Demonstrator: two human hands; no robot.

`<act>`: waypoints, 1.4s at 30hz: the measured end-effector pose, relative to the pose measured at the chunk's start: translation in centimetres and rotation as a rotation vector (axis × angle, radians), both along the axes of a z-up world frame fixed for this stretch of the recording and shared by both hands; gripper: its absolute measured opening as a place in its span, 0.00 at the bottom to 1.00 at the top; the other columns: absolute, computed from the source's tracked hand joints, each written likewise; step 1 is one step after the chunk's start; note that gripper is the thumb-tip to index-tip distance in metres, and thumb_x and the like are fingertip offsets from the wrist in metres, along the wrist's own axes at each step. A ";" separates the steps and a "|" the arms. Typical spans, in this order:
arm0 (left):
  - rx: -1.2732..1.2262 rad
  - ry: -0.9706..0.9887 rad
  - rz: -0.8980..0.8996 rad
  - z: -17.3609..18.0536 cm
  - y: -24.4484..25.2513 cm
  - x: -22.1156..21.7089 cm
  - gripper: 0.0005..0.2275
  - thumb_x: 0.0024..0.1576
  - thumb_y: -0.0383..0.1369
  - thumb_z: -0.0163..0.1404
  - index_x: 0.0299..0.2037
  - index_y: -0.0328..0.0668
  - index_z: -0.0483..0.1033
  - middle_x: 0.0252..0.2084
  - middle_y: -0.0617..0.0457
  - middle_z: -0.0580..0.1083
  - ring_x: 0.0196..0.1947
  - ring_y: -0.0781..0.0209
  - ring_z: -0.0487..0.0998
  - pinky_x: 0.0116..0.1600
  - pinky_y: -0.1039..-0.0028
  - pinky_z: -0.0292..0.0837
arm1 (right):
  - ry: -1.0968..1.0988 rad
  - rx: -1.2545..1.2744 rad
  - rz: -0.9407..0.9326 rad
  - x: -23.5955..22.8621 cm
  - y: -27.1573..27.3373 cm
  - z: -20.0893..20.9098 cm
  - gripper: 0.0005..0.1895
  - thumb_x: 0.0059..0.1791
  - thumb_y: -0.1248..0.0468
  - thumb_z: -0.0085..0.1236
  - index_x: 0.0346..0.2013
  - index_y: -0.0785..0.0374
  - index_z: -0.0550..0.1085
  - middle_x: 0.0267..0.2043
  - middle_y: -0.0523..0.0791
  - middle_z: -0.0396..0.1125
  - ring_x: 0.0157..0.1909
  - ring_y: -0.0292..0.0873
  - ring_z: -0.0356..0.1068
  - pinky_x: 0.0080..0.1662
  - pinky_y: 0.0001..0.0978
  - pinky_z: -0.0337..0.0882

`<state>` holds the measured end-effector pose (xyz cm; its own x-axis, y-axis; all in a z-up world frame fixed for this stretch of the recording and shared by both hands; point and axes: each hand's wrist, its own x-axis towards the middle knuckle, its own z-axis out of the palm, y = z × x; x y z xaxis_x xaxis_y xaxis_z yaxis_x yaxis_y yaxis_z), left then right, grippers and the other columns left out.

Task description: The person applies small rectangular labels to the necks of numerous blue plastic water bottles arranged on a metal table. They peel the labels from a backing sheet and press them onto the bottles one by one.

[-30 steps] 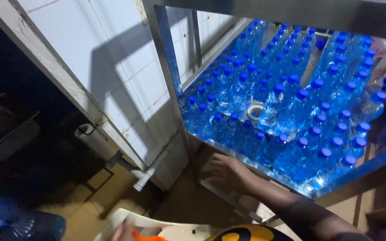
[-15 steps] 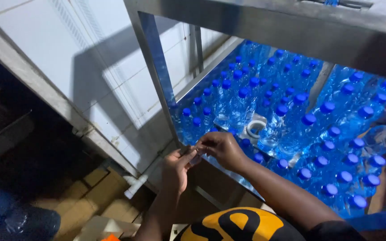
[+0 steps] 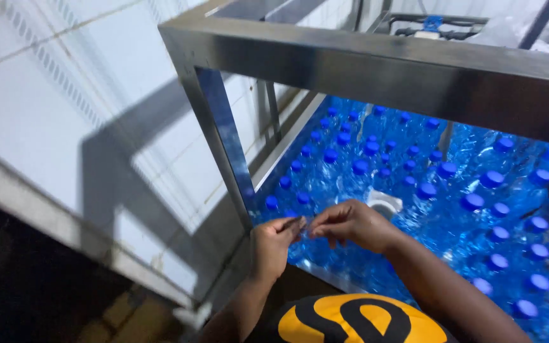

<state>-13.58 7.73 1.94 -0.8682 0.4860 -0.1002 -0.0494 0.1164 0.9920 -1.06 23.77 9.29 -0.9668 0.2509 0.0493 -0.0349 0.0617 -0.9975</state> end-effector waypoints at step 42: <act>0.479 -0.366 -0.021 -0.6 7.1 -34.1 0.14 0.63 0.34 0.63 0.55 0.39 0.79 0.49 0.48 0.78 0.52 0.53 0.83 0.62 0.58 0.77 | -0.876 1.221 -0.588 -32.6 4.8 -7.0 0.25 0.58 0.68 0.43 0.72 0.64 0.67 0.72 0.54 0.62 0.71 0.54 0.61 0.68 0.49 0.61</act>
